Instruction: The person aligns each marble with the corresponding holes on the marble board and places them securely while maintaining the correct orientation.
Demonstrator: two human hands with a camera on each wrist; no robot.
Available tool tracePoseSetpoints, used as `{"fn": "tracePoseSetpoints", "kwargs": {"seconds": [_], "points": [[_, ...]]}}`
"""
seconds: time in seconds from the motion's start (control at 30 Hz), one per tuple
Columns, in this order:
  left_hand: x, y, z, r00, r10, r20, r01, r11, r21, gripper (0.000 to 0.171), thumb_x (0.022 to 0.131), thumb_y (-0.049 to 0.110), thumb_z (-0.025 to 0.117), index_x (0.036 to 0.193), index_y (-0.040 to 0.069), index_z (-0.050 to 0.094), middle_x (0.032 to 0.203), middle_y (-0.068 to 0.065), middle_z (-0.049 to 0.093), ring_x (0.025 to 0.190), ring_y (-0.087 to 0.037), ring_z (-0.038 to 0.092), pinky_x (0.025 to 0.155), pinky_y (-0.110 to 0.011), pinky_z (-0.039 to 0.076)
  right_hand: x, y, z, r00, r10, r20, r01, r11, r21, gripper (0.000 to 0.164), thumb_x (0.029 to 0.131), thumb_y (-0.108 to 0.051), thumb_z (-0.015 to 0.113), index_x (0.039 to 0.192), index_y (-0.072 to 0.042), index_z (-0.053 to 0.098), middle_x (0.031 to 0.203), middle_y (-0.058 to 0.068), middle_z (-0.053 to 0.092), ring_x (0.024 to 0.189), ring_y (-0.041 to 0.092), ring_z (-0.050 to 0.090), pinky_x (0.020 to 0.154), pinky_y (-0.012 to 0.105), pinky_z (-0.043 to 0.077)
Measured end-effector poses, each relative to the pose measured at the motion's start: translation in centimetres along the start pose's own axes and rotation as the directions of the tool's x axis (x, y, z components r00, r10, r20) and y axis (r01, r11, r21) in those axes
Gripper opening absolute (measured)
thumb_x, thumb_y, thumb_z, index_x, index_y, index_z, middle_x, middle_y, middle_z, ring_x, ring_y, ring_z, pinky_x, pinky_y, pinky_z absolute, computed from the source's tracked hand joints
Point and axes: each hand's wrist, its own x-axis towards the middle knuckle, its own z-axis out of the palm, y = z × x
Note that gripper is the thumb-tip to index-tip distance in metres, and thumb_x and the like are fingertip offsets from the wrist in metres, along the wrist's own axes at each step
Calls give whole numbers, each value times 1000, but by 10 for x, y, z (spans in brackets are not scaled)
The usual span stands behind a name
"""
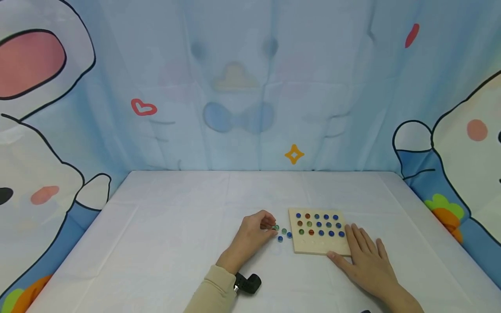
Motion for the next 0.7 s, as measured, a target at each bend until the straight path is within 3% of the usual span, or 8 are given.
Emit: {"fn": "tracePoseSetpoints", "kwargs": {"seconds": [0.37,0.7], "points": [[0,0,2,999,29,14,-30,997,69,20,84,5,77,101,10,66,96,-2,73,90,-10,68,82,-20,55,0,1,-1,1000,1,-8,-1,1000,-7,107,91,-72,44,154,8,11,158,36,14,143,56,12,111,75,-3],[0,1,3,999,43,4,-43,991,129,18,86,5,75,101,12,67,97,1,73,89,-4,67,81,-14,54,-1,-1,-1,1000,5,-12,-5,1000,-10,108,90,-73,46,154,8,15,157,35,16,143,55,14,112,75,-1]]}}
